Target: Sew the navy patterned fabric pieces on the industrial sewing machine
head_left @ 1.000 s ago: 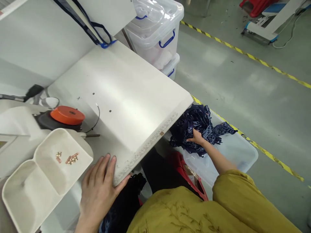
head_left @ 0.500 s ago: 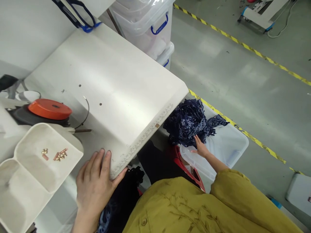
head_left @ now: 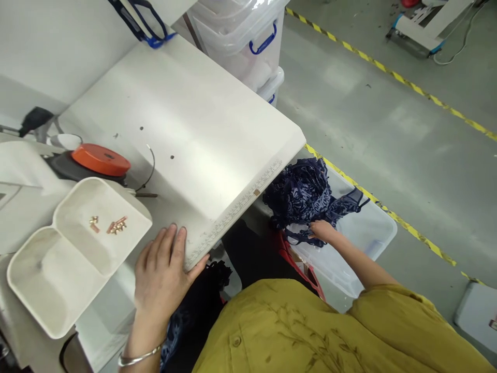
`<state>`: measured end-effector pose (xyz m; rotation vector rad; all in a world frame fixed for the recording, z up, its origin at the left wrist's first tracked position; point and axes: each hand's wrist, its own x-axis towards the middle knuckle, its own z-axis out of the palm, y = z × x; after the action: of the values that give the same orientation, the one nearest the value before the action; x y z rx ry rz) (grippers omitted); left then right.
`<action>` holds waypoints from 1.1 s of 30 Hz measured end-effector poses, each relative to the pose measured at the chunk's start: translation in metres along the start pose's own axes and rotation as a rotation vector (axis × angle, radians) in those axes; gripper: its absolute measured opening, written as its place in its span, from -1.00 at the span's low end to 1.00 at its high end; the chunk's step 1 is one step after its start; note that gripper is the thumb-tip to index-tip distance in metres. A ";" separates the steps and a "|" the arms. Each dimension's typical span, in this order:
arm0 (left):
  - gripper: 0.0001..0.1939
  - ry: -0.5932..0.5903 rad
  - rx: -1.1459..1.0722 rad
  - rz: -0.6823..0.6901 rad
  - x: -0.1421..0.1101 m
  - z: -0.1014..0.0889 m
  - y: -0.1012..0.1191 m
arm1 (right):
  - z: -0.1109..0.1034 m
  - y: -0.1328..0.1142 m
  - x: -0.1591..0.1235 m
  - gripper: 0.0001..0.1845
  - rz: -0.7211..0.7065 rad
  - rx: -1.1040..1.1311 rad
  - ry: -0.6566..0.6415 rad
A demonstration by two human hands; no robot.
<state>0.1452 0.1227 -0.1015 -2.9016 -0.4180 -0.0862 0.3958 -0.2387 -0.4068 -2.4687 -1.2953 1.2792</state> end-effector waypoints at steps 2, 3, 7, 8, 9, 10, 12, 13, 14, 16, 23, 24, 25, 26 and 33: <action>-0.04 -0.005 -0.006 -0.006 0.000 0.000 0.001 | -0.009 -0.004 0.010 -0.78 -0.028 -0.011 0.024; -0.04 -0.005 -0.007 -0.008 0.000 0.000 0.001 | -0.012 -0.007 0.015 -0.70 -0.027 -0.014 0.037; -0.04 0.013 0.000 0.009 0.000 -0.001 0.002 | -0.005 -0.025 0.029 -0.29 0.077 -0.025 0.078; -0.03 0.020 0.003 0.013 0.000 -0.001 0.002 | -0.001 -0.029 0.028 -0.28 0.125 -0.028 0.088; -0.03 0.025 0.005 0.017 0.000 -0.002 0.002 | 0.003 -0.033 0.026 -0.33 0.170 -0.029 0.095; -0.03 0.025 0.006 0.019 0.000 -0.002 0.002 | 0.005 -0.035 0.024 -0.40 0.204 -0.029 0.096; -0.04 0.022 0.004 0.016 0.000 -0.002 0.002 | 0.005 -0.037 0.019 -0.59 0.214 -0.019 0.081; -0.05 0.019 0.002 0.016 -0.001 -0.002 0.002 | 0.001 -0.036 0.018 -0.68 0.188 -0.008 0.070; -0.06 0.017 -0.001 0.013 -0.001 -0.002 0.002 | -0.005 -0.034 0.019 -0.74 0.149 0.005 0.064; -0.06 0.023 -0.005 0.007 -0.001 -0.002 0.003 | -0.023 -0.029 0.026 -0.78 0.063 0.037 0.080; -0.05 0.039 -0.007 0.026 -0.002 -0.002 0.002 | -0.075 -0.013 0.103 -0.02 0.096 0.105 0.309; -0.06 0.036 -0.004 0.024 -0.002 -0.002 0.002 | -0.074 -0.014 0.113 0.10 0.125 0.116 0.313; -0.06 0.034 0.000 0.023 -0.002 -0.003 0.002 | -0.072 -0.015 0.121 0.19 0.145 0.127 0.303; -0.07 0.035 0.005 0.020 -0.002 -0.003 0.002 | -0.067 -0.018 0.125 0.24 0.155 0.135 0.288; -0.08 0.032 0.003 0.019 -0.002 -0.003 0.002 | -0.024 -0.028 0.090 0.00 0.048 0.149 0.155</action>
<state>0.1437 0.1200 -0.0996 -2.8969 -0.3850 -0.1288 0.4212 -0.1495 -0.4369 -2.4522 -1.0708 1.1229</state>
